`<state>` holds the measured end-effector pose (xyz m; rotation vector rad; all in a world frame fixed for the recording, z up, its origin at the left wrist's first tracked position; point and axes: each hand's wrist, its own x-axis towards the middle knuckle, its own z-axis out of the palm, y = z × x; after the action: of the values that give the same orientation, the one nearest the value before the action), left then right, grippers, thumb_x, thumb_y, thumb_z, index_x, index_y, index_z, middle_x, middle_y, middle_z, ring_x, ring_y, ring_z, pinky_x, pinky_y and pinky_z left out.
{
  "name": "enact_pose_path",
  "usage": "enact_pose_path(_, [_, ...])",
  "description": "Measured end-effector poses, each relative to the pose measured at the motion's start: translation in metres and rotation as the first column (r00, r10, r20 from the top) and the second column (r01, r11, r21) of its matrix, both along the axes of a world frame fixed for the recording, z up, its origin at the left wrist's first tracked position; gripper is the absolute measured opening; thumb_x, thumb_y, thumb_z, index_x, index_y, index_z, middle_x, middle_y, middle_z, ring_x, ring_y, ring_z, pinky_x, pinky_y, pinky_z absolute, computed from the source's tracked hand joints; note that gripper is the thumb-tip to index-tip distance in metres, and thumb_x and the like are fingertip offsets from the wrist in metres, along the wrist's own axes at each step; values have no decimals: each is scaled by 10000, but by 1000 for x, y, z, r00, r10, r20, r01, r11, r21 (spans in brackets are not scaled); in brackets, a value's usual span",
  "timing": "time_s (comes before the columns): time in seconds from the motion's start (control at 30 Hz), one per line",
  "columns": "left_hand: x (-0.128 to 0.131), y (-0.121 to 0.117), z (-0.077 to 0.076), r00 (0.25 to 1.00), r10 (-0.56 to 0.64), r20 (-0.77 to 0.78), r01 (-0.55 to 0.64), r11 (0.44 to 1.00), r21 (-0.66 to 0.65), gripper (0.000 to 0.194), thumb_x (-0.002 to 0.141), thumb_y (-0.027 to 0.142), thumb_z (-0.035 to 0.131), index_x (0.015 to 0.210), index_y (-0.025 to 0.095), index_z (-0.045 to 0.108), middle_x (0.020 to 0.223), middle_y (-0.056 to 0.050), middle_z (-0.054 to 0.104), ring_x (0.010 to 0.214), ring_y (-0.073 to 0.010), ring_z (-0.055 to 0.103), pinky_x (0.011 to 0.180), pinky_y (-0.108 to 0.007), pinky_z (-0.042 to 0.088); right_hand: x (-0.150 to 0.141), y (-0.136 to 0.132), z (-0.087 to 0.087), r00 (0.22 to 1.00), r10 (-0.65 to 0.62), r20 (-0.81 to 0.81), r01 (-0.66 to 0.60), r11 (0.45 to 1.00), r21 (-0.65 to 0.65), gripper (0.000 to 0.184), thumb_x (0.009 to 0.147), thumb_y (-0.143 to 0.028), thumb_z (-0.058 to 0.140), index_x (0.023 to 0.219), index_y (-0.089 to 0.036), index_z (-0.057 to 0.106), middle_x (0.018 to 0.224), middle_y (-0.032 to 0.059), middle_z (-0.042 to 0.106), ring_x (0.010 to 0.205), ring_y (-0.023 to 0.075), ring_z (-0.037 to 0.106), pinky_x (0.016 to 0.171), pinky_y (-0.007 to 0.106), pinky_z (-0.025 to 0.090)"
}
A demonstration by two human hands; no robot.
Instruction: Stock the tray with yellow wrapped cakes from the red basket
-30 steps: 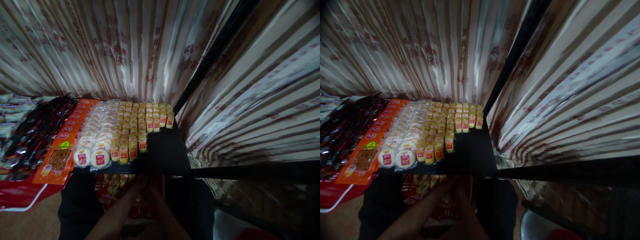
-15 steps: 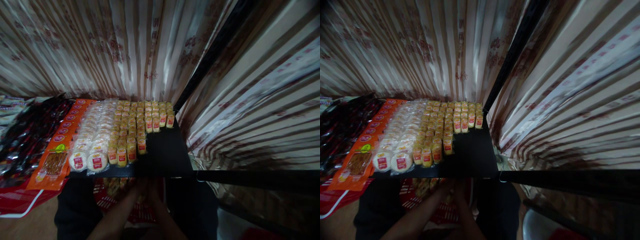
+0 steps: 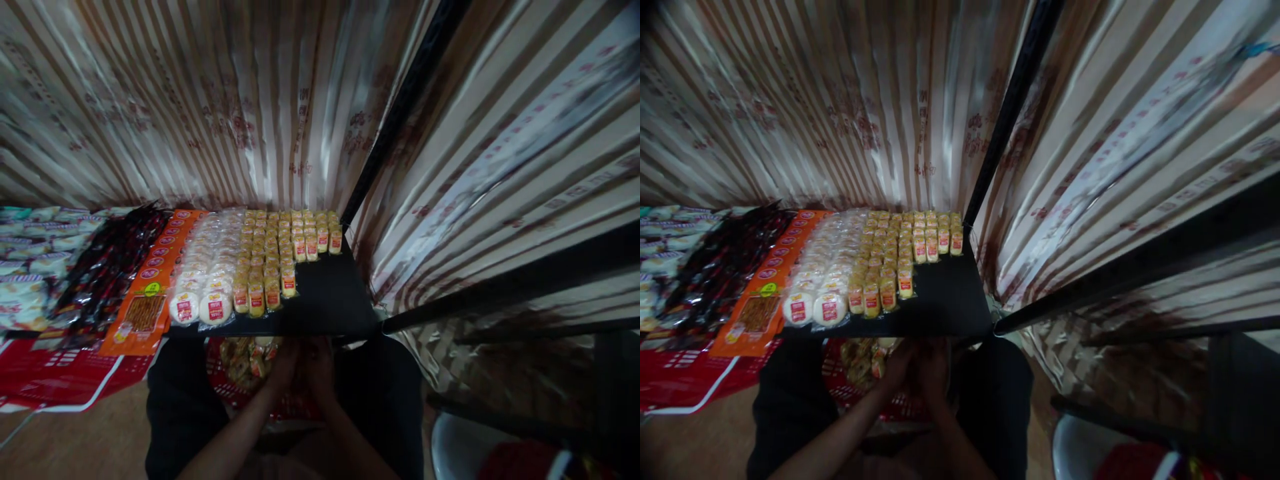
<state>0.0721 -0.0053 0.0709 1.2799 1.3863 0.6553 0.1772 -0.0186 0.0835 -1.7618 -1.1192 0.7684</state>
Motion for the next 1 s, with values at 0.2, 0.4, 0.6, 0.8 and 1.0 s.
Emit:
enact_pose_path(0.2, [-9,-12,21,999,39,-21,-36,993,111,404,744,134,438,1124,142,576,1207,-97,587,1141,-184,517,1032,-348,354,4,-17,21,998,-45,-40,41,992,-117,151,675,-343,536,749,-219,579,731,44,669,698,224,631,692,340,495])
enact_pose_path(0.4, [-12,-26,43,993,-13,-119,29,991,133,378,739,184,498,1101,140,599,1136,-114,627,1067,-227,567,957,-366,415,13,-28,40,986,-73,-147,57,992,-113,247,639,-413,607,760,-200,573,754,50,673,735,234,642,715,350,504])
enact_pose_path(0.6, [-3,-34,53,998,-58,-28,60,992,106,326,757,192,478,1055,153,604,1059,-87,663,970,-196,611,870,-314,457,22,-36,57,934,-47,-353,28,998,-59,370,638,-399,625,939,-189,574,969,84,683,902,241,649,817,363,510])
enact_pose_path(0.8, [13,-30,84,998,43,55,-52,983,178,265,763,179,468,990,157,601,1005,-86,667,936,-195,611,853,-323,461,27,-41,80,955,-3,-295,-10,999,-43,381,697,-419,602,1001,-190,602,1024,86,679,955,253,637,858,380,497])
enact_pose_path(1.0, [32,-8,116,994,20,110,-48,966,254,202,796,200,451,940,176,591,934,-57,668,882,-179,616,844,-323,470,32,-21,91,959,-4,-282,31,995,91,426,725,-386,584,1106,-198,552,1067,80,665,966,230,633,872,366,496])
